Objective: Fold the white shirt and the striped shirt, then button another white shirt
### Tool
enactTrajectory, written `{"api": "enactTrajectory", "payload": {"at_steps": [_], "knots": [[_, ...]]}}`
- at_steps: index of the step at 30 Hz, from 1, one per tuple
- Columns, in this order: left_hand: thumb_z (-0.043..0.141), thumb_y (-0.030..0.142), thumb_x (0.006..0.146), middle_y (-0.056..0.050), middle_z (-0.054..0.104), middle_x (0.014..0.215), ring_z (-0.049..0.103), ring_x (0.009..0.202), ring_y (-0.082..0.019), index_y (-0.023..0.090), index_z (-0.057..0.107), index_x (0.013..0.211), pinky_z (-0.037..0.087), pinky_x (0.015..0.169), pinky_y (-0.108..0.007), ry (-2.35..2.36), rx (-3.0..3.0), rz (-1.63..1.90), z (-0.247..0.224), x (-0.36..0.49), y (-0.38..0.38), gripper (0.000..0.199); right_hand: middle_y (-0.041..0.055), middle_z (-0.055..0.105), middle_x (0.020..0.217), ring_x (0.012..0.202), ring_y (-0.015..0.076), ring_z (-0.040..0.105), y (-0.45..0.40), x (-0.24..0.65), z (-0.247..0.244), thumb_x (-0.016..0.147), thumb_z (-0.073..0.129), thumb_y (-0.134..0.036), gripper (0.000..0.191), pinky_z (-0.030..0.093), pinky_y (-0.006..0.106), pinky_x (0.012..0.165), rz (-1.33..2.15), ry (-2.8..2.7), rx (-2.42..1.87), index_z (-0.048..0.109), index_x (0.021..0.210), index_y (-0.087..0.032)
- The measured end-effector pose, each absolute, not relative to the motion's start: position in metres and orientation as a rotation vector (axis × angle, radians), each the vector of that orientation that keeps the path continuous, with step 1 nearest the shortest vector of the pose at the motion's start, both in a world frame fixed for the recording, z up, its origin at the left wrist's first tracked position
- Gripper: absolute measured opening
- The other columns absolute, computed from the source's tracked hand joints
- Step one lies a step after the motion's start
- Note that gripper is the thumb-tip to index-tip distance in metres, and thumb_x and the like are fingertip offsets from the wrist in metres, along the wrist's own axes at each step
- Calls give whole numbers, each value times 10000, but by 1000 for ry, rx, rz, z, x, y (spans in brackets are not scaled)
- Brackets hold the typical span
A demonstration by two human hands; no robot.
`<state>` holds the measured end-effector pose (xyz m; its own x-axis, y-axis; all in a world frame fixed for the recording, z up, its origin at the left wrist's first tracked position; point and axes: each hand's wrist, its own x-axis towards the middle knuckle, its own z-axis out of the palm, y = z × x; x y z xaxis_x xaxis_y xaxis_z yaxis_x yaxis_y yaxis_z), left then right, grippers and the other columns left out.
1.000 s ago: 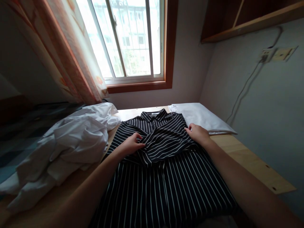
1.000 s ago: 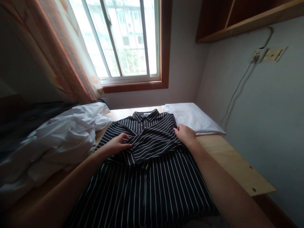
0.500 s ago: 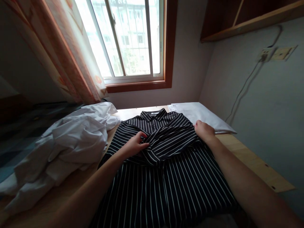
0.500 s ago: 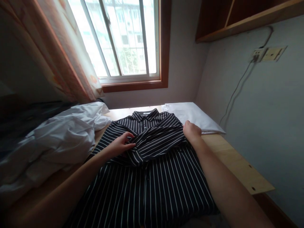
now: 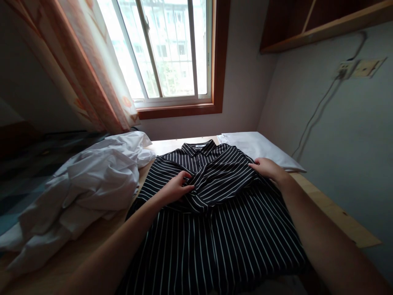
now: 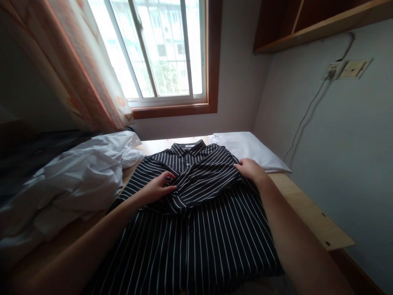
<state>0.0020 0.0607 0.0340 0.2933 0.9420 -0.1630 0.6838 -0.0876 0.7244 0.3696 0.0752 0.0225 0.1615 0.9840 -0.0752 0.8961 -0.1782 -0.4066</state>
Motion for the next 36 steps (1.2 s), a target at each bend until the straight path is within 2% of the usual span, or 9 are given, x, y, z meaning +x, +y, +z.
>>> {"api": "enactTrajectory", "payload": {"at_steps": [3,6,11,16,20,23,27,32,36], "knots": [[645,414,759,-5,569,837,581,683,-173,213,519,1092,503,526,-280,1444,1910,545,31,4,62,409,142,722,978,874,233,649,81,370,28,946,491,-368,319,409,269,671,239,-1799,-2223,694,955,-123],[610,423,783,-8,605,831,596,723,-183,206,515,1060,508,648,-319,1426,1985,697,28,6,63,365,153,718,1034,935,238,652,83,372,29,950,493,-335,298,417,266,705,177,-1750,-2250,685,1026,-120],[627,437,771,-57,650,953,637,860,-233,204,502,1083,501,777,-368,1395,1996,696,25,8,64,409,162,717,1030,968,264,661,79,375,22,946,499,-340,285,436,298,746,188,-1792,-2337,680,1023,-134],[664,441,750,-107,657,1056,641,994,-284,199,506,1113,490,863,-401,1399,2026,624,25,11,61,464,199,691,1091,1015,310,653,71,370,21,949,471,-309,372,473,364,807,126,-1737,-2421,586,1225,-87],[638,480,778,-122,656,1080,629,1036,-307,199,496,1141,483,881,-423,1406,2068,562,26,11,58,481,198,631,1234,1152,309,586,73,352,17,947,436,-239,398,447,399,969,-220,-1858,-2162,574,1297,-110],[633,491,789,-110,658,1074,625,1042,-306,213,489,1148,479,884,-427,1406,2081,543,26,11,56,477,170,541,1403,1313,271,475,86,333,5,966,367,-215,449,348,377,1114,-202,-2087,-1918,533,1372,-114],[655,410,776,-91,653,1079,623,1011,-282,224,491,1152,470,879,-410,1388,2115,544,26,11,55,450,167,337,1568,1461,278,274,113,324,-10,997,333,-344,565,222,391,1193,-10,-2169,-2020,372,1493,-76],[633,405,786,-54,660,1007,626,853,-230,229,496,1167,475,807,-377,1372,2144,513,24,9,56,442,127,290,1596,1473,281,243,143,335,-8,988,269,-570,677,198,473,1186,248,-2150,-2144,346,1513,-149],[644,406,772,-70,668,1064,635,969,-261,232,511,1166,471,850,-384,1358,2151,506,25,8,56,451,148,289,1592,1465,291,259,153,339,-9,979,247,-609,706,198,540,1164,220,-2045,-2189,319,1522,-163]]}}
